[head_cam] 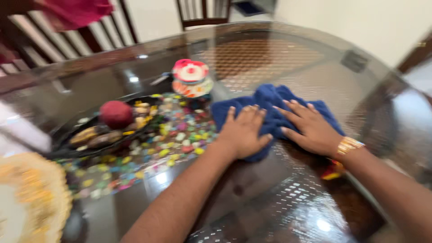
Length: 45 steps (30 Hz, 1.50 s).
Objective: The person wipes a glass dining table with a blue cloth. They move a decorative bowl and a pair of scissors aside to clean underneath them, then return the items to the table before continuing to wipe the surface.
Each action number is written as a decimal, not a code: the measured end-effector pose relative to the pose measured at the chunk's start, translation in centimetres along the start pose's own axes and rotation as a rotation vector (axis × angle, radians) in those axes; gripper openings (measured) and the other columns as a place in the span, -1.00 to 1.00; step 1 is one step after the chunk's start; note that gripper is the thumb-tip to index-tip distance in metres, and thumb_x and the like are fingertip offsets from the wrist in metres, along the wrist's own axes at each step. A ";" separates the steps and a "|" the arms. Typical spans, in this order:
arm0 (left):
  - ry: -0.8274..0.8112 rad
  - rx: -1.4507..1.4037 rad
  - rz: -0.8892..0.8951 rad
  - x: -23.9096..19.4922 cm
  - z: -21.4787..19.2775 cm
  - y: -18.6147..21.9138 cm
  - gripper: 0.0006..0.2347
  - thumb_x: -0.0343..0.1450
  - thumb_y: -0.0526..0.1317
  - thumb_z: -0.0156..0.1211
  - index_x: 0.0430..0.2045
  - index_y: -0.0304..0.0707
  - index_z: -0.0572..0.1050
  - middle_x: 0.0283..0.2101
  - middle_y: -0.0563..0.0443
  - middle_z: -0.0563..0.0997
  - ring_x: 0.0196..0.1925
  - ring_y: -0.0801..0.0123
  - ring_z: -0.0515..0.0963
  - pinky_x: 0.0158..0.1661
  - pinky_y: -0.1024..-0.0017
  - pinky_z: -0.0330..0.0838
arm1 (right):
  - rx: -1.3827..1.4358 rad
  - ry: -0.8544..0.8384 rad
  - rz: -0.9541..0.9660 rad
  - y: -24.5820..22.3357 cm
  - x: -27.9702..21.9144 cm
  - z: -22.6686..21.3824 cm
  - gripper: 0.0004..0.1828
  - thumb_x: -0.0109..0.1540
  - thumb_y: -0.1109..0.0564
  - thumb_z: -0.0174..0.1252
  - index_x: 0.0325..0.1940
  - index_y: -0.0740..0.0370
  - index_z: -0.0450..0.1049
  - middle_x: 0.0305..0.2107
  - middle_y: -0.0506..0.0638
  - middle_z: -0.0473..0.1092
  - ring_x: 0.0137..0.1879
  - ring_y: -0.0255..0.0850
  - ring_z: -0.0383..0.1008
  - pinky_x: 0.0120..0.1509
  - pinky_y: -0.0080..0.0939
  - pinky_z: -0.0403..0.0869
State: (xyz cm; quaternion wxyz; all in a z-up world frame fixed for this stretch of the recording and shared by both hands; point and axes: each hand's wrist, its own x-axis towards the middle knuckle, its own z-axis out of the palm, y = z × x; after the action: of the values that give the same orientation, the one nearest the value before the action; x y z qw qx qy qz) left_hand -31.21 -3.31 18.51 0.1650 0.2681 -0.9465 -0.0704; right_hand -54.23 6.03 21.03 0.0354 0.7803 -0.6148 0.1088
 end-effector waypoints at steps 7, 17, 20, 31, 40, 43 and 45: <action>0.171 0.040 0.026 -13.6 -3.5 0.9 -0.33 0.42 0.15 0.03 0.36 -0.37 0.26 0.42 -0.34 0.31 0.51 -0.09 0.24 0.41 -0.33 -0.08 | 0.000 0.062 -0.322 -6.6 -1.9 1.9 -0.12 0.20 -0.34 0.03 0.55 -0.02 0.12 0.43 0.21 0.03 0.56 0.08 -0.07 0.52 0.26 -0.10; 0.105 0.181 -0.294 -32.4 -10.8 1.2 -0.31 0.46 0.17 0.09 0.40 -0.35 0.23 0.45 -0.34 0.27 0.54 -0.09 0.19 0.40 -0.26 -0.11 | 0.048 0.342 -0.878 -22.1 3.9 4.9 -0.03 0.24 -0.53 -0.09 0.58 0.02 0.04 0.50 0.20 -0.02 0.58 0.11 -0.07 0.54 0.24 -0.12; 0.148 0.201 -0.397 -33.9 -12.1 -0.9 -0.32 0.44 0.15 0.09 0.41 -0.28 0.22 0.46 -0.28 0.26 0.53 -0.05 0.18 0.42 -0.18 -0.10 | 0.144 0.141 -0.871 -26.7 7.2 3.3 -0.02 0.18 -0.43 -0.01 0.53 0.15 0.06 0.48 0.23 -0.03 0.55 0.17 -0.05 0.51 0.31 -0.11; 0.109 0.189 -0.562 -35.3 -13.6 1.3 -0.36 0.42 0.06 0.08 0.38 -0.32 0.21 0.45 -0.34 0.24 0.53 -0.12 0.15 0.41 -0.23 -0.12 | 0.228 0.092 -0.949 -29.2 6.6 2.5 -0.03 0.18 -0.42 -0.01 0.50 0.22 0.09 0.44 0.24 0.01 0.54 0.14 -0.03 0.51 0.21 -0.07; 0.139 0.294 -0.513 -37.9 -13.4 -1.2 -0.39 0.46 0.06 0.04 0.38 -0.27 0.16 0.45 -0.27 0.22 0.50 -0.06 0.17 0.40 -0.15 -0.10 | 0.239 -0.013 -0.907 -32.4 7.4 2.5 -0.17 0.28 -0.29 -0.07 0.51 0.24 0.07 0.41 0.26 0.07 0.51 0.14 0.02 0.51 0.20 -0.06; 0.129 0.261 -0.484 -38.3 -14.4 -3.0 -0.40 0.46 0.02 0.05 0.38 -0.27 0.16 0.45 -0.28 0.21 0.50 -0.05 0.16 0.40 -0.12 -0.10 | 0.218 -0.008 -0.861 -33.6 8.3 3.0 -0.16 0.30 -0.31 -0.08 0.52 0.23 0.07 0.42 0.29 0.06 0.52 0.15 0.03 0.52 0.22 -0.05; 0.104 0.259 -0.471 -38.7 -14.9 -2.9 -0.40 0.45 0.00 0.05 0.38 -0.30 0.16 0.44 -0.30 0.21 0.49 -0.06 0.16 0.39 -0.11 -0.09 | 0.221 -0.023 -0.853 -33.8 8.2 3.0 -0.16 0.30 -0.32 -0.08 0.53 0.21 0.07 0.44 0.28 0.05 0.53 0.16 0.02 0.53 0.24 -0.06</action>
State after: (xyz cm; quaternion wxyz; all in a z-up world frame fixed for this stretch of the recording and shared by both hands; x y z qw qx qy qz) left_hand 6.39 14.12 21.18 0.1566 0.5032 -0.8494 0.0288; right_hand -19.34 5.83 22.48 -0.0136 0.9646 -0.2226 0.1410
